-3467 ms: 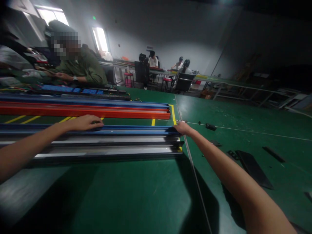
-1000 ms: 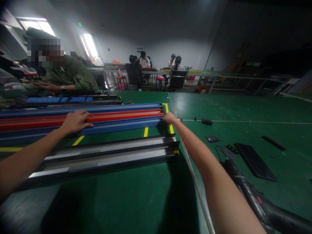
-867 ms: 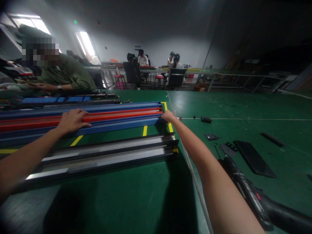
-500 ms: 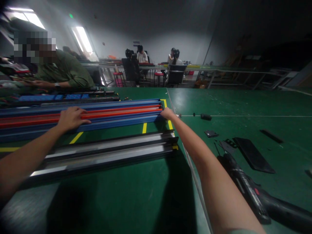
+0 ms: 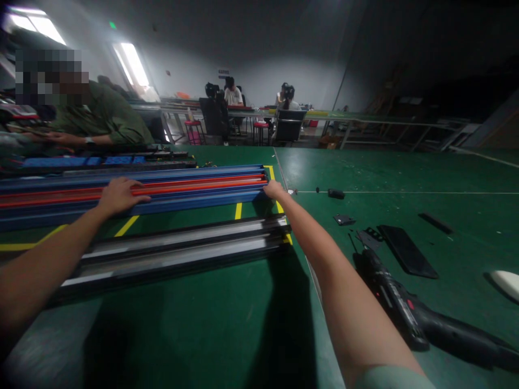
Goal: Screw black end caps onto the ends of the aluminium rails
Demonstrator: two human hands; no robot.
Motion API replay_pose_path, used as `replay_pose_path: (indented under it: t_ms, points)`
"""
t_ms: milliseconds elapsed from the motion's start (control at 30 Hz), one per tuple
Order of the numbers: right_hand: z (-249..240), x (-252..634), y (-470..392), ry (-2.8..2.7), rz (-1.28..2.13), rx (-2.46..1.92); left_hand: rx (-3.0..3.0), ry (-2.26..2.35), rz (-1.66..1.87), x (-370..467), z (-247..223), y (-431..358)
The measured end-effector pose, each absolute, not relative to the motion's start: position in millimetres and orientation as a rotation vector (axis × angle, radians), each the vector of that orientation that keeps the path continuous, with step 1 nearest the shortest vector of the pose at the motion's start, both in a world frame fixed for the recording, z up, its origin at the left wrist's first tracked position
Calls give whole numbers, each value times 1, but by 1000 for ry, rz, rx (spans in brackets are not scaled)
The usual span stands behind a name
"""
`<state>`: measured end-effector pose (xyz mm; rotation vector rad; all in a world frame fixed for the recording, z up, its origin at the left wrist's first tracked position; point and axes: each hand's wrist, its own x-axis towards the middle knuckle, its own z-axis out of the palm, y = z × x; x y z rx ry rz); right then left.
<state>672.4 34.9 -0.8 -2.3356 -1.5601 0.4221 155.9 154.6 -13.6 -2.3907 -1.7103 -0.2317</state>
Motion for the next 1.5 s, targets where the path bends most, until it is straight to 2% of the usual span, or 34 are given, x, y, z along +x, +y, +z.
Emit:
replay_pose_path:
  t_ms: [233,400,500,633,1067,1300,1500]
  points:
    - [6,680,-10,-1651,269,-2290,-2714,-1525,-372,132,-4,106]
    - [15,696,-66,-1934,449,-2174,-2950,-1674,41,107,-9,49]
    - [14,699,-92,-2068,554,-2108,-2977,-1748,150,95,-15,33]
    - [9,696,-102,-2172,515,-2057,-3005,-1754,84,91,-16,29]
    - [-2,690,-98,-2221,337,-2088,-2913,-1527,245,100,-9,25]
    - [9,690,-98,-2244,262,-2050,-2824,-1493,362,98,-4,32]
    - [21,689,-99,-2242,202,-2028,-2783,-1412,307,101,10,28]
